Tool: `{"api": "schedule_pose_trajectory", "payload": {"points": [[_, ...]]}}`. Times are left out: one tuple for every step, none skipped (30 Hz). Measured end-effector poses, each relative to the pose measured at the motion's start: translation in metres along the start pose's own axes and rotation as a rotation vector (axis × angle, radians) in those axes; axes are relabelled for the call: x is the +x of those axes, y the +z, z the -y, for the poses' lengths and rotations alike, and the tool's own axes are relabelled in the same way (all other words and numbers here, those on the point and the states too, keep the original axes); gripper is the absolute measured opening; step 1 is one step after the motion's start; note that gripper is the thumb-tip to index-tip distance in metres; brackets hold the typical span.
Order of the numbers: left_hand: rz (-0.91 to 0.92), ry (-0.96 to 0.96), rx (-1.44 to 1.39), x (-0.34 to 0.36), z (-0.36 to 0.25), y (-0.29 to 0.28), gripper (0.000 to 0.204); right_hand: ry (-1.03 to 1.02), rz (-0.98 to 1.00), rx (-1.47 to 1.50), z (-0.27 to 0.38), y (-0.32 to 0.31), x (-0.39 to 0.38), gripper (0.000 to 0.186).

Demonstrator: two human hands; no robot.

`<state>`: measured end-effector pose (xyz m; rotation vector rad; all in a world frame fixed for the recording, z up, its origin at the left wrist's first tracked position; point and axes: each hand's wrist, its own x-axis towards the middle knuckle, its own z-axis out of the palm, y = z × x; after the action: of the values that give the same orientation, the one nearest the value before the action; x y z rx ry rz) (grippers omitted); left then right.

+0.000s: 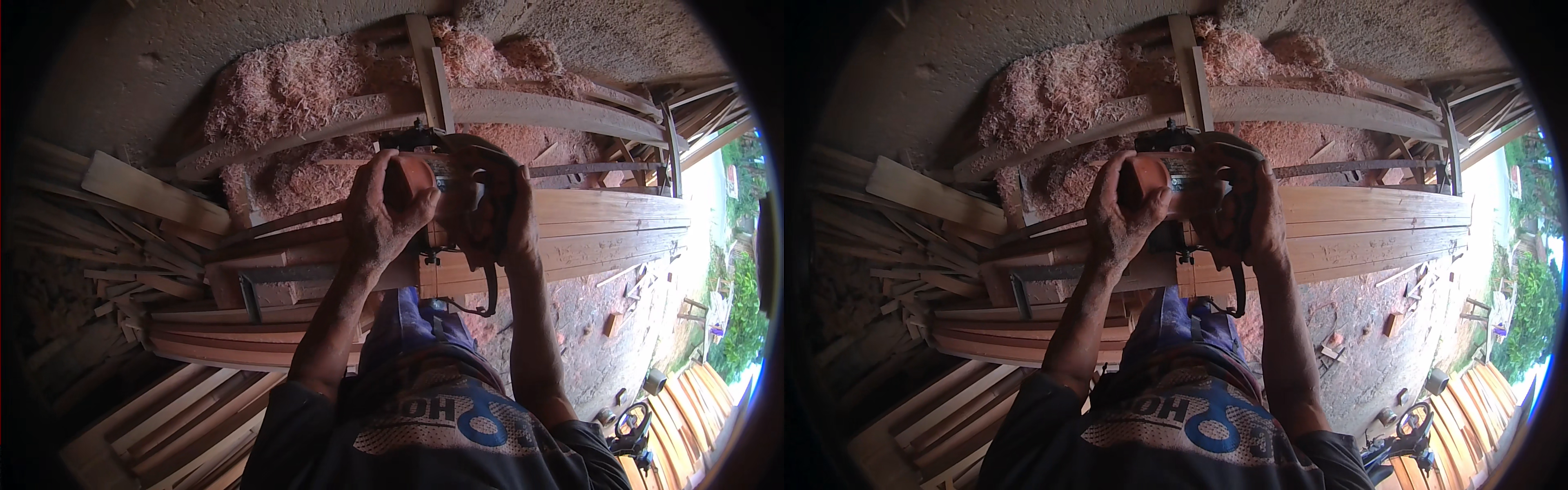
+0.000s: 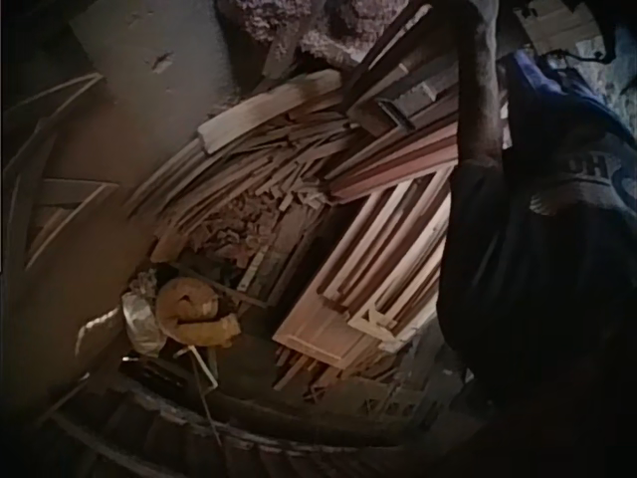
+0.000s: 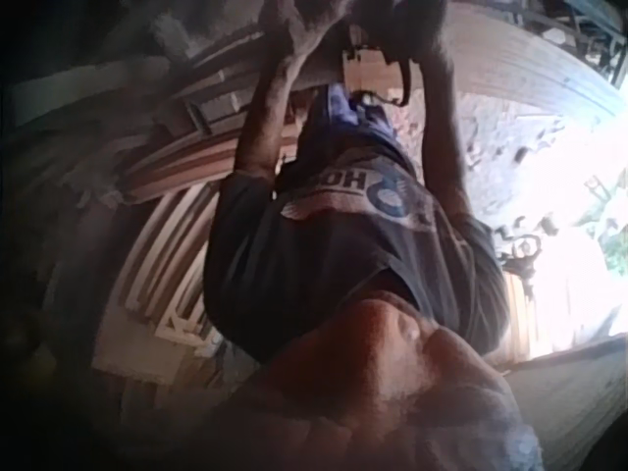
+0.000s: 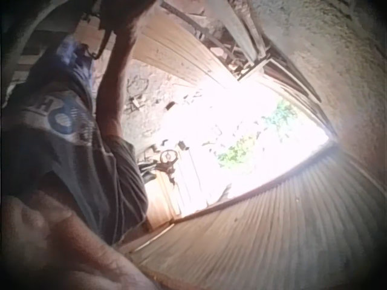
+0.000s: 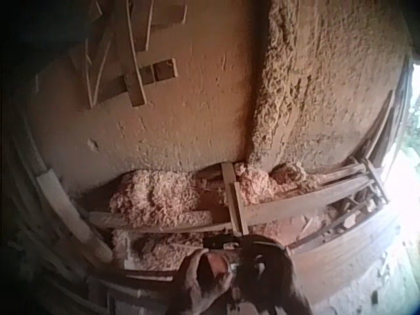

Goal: The person kneels and adjusts a circular saw, then stands and cuts a long wooden plank on a workbench. The person handles the saw and the plank, producing sawdust and cut pieces.

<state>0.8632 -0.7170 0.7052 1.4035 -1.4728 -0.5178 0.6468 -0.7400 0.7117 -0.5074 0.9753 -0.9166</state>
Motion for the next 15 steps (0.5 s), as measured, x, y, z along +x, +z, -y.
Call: {"api": "schedule_pose_trajectory", "payload": {"points": [[0.0,-0.009,-0.011,0.0,-0.001,0.0,0.071,0.005,0.016,0.002,0.0,-0.003,0.0,0.068],[0.001,-0.018,-0.021,0.0,-0.001,0.0,0.07,-0.019,0.007,0.009,0.0,-0.001,0.0,0.068],[0.003,-0.027,-0.031,0.0,-0.002,0.0,0.07,-0.043,-0.001,0.017,-0.001,0.003,0.0,0.068],[-0.004,-0.023,-0.031,0.0,-0.001,0.0,0.07,-0.057,-0.003,0.016,-0.001,0.004,0.0,0.068],[-0.009,-0.02,-0.031,-0.001,-0.001,0.001,0.07,-0.071,-0.006,0.015,-0.001,0.005,0.0,0.068],[-0.014,-0.017,-0.031,-0.001,0.0,0.001,0.069,-0.075,-0.002,0.007,-0.001,0.004,0.0,0.068],[-0.01,-0.018,-0.03,-0.001,0.0,0.001,0.069,-0.078,-0.007,0.006,-0.001,0.003,0.0,0.068],[-0.005,-0.019,-0.028,-0.001,0.0,0.0,0.069,-0.081,-0.012,0.006,-0.002,0.003,0.001,0.067],[0.001,-0.019,-0.027,-0.001,0.0,-0.001,0.069,-0.084,-0.025,0.013,-0.003,0.003,0.002,0.067],[-0.002,-0.022,-0.021,0.0,-0.001,-0.001,0.069,-0.071,-0.01,0.012,-0.005,0.0,0.004,0.066],[0.0,-0.026,-0.018,0.0,-0.002,-0.001,0.068,-0.059,0.002,0.01,-0.006,-0.004,0.005,0.065],[0.003,-0.028,-0.016,0.0,-0.003,-0.001,0.068,-0.032,0.043,-0.001,-0.006,-0.013,0.006,0.064],[0.009,-0.046,-0.029,0.0,-0.004,0.0,0.067,-0.051,0.052,-0.017,-0.006,-0.016,0.007,0.063],[0.02,-0.063,-0.04,-0.001,-0.003,0.0,0.066,-0.069,0.06,-0.03,-0.005,-0.014,0.006,0.062],[0.033,-0.081,-0.051,-0.003,-0.002,0.0,0.065,-0.131,0.035,-0.05,-0.006,-0.009,0.007,0.061]]}}
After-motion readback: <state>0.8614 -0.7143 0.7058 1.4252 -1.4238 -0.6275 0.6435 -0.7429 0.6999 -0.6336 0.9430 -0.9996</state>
